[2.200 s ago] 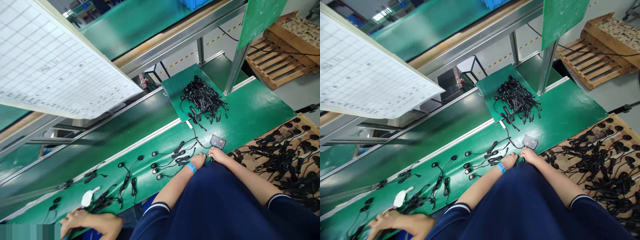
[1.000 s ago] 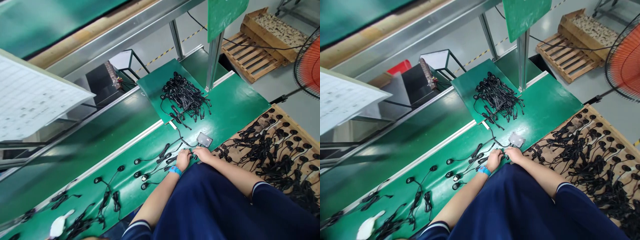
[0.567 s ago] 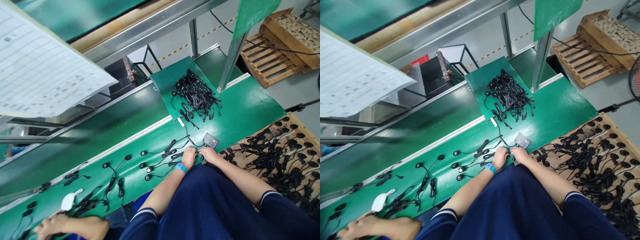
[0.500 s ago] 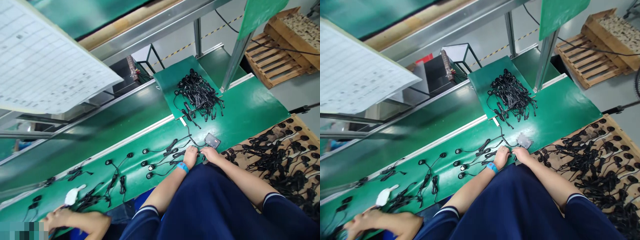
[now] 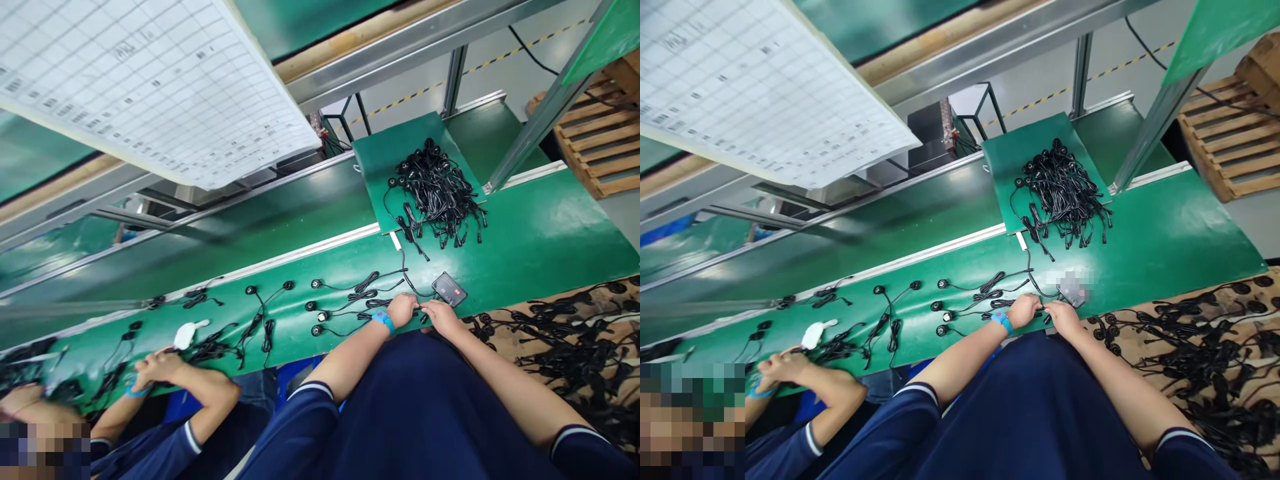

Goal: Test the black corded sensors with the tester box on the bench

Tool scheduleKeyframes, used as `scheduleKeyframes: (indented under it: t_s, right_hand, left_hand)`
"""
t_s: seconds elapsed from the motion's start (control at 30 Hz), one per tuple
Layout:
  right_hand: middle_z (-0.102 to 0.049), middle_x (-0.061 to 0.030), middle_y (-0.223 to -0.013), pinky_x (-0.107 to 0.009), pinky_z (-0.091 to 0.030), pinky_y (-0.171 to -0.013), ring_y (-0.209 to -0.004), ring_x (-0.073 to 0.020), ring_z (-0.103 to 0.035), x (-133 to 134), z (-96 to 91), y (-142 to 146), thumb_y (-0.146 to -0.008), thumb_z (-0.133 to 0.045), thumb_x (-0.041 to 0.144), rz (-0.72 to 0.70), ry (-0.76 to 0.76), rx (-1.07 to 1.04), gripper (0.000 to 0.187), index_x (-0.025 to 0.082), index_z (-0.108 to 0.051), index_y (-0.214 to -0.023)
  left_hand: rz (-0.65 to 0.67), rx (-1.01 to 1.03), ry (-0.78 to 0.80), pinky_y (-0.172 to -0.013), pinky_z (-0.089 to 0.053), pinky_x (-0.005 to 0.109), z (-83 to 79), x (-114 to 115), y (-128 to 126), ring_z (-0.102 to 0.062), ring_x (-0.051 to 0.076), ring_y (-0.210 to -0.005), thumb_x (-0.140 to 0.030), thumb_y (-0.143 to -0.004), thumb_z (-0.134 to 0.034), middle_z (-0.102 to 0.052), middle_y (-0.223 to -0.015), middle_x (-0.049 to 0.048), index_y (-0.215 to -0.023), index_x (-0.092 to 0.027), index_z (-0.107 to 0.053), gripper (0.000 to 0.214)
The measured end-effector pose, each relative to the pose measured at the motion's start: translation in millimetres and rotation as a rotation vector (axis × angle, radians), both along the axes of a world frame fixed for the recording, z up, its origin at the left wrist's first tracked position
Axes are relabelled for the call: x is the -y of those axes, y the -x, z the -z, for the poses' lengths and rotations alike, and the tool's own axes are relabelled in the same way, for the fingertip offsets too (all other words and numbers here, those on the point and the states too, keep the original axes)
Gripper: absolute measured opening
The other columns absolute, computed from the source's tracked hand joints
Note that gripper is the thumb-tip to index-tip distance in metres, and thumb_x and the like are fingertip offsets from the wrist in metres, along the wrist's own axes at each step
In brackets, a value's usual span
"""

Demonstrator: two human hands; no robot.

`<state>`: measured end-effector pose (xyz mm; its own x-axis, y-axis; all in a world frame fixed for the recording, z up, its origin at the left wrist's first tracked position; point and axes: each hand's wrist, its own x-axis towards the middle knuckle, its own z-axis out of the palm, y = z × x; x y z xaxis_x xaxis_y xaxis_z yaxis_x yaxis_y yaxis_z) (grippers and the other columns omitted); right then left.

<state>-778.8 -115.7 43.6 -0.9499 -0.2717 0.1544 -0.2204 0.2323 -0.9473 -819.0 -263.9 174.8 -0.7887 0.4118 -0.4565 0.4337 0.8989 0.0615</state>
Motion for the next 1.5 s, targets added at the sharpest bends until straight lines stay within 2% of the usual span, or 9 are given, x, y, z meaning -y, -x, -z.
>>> scheduleKeyframes:
  t_s: [0.37,0.53,0.67,0.8,0.93,1.03,1.23,1.37,1.5]
  right_hand:
    - [-0.078,-0.0058,-0.091,-0.032,-0.056,-0.083,-0.081,-0.0180,-0.070,-13,-6.4,5,-0.094,-0.054,0.023,-0.076,0.053,-0.016,0.026,0.020,-0.079,-0.102]
    - [-0.072,-0.0108,-0.104,-0.040,-0.055,-0.095,-0.099,-0.0228,-0.067,-6,-11.1,-3,-0.098,-0.050,0.029,0.041,0.022,-0.044,0.029,0.018,-0.074,-0.108]
    - [-0.063,-0.0156,-0.121,-0.042,-0.053,-0.104,-0.114,-0.0246,-0.062,-13,-9.3,-30,-0.101,-0.046,0.036,0.325,-0.068,-0.089,0.035,0.015,-0.067,-0.120]
    - [-0.060,-0.0163,-0.124,-0.046,-0.053,-0.104,-0.116,-0.0269,-0.060,-34,4.2,-54,-0.102,-0.043,0.037,0.492,-0.222,-0.041,0.040,0.016,-0.059,-0.131]
    - [-0.059,-0.0162,-0.123,-0.043,-0.054,-0.101,-0.114,-0.0277,-0.059,-42,15.0,-66,-0.100,-0.046,0.037,0.483,-0.381,-0.014,0.049,0.014,-0.050,-0.143]
    - [-0.060,-0.0148,-0.119,-0.039,-0.054,-0.097,-0.108,-0.0265,-0.059,-39,15.1,-68,-0.099,-0.049,0.037,0.436,-0.501,-0.003,0.053,0.014,-0.048,-0.147]
    - [-0.062,-0.0165,-0.112,-0.040,-0.051,-0.094,-0.105,-0.0287,-0.058,-43,12.4,-65,-0.100,-0.046,0.037,0.360,-0.693,-0.021,0.055,0.010,-0.047,-0.148]
    - [-0.064,-0.0198,-0.111,-0.041,-0.050,-0.094,-0.106,-0.0299,-0.059,-51,23.4,-57,-0.102,-0.039,0.034,0.327,-0.734,-0.097,0.054,0.003,-0.049,-0.144]
    - [-0.065,-0.0201,-0.110,-0.042,-0.051,-0.093,-0.105,-0.0304,-0.060,-54,32.0,-52,-0.100,-0.040,0.036,0.323,-0.726,-0.146,0.054,0.006,-0.050,-0.145]
  left_hand:
    - [-0.050,0.026,-0.104,-0.084,-0.051,0.031,15.6,0,-4,-0.068,0.021,-0.088,-0.027,-0.092,-0.062,-0.077,-0.087,0.0066,-0.084,-0.017,-0.074,0.018]
    - [-0.066,-0.082,-0.168,-0.099,-0.049,0.038,-2.6,2,-8,-0.067,0.024,-0.104,-0.035,-0.096,-0.060,-0.077,-0.106,0.0096,-0.107,-0.017,-0.074,0.025]
    - [-0.094,-0.463,-0.254,-0.102,-0.047,0.043,-47.5,51,-30,-0.062,0.027,-0.113,-0.044,-0.100,-0.051,-0.073,-0.118,0.0116,-0.121,-0.019,-0.066,0.036]
    - [-0.292,-0.792,-0.047,-0.106,-0.044,0.048,-86.6,144,-58,-0.059,0.032,-0.120,-0.052,-0.098,-0.050,-0.068,-0.124,0.0178,-0.124,-0.014,-0.061,0.048]
    - [-0.525,-0.888,0.194,-0.106,-0.043,0.056,-99.0,228,-87,-0.055,0.039,-0.128,-0.063,-0.095,-0.042,-0.061,-0.134,0.0228,-0.137,-0.010,-0.052,0.068]
    - [-0.583,-0.746,0.246,-0.099,-0.048,0.055,-92.9,265,-98,-0.058,0.039,-0.125,-0.065,-0.094,-0.038,-0.064,-0.130,0.0219,-0.139,-0.012,-0.049,0.071]
    - [-0.619,-0.578,0.008,-0.100,-0.052,0.047,-76.3,283,-91,-0.066,0.032,-0.111,-0.059,-0.089,-0.053,-0.070,-0.118,0.0172,-0.127,-0.015,-0.056,0.058]
    - [-0.678,-0.565,-0.065,-0.099,-0.051,0.046,-75.1,279,-84,-0.067,0.029,-0.107,-0.046,-0.092,-0.057,-0.071,-0.120,0.0156,-0.125,-0.016,-0.057,0.045]
    - [-0.690,-0.585,-0.094,-0.095,-0.051,0.042,-75.9,279,-81,-0.068,0.026,-0.102,-0.040,-0.091,-0.061,-0.072,-0.114,0.0126,-0.119,-0.017,-0.060,0.036]
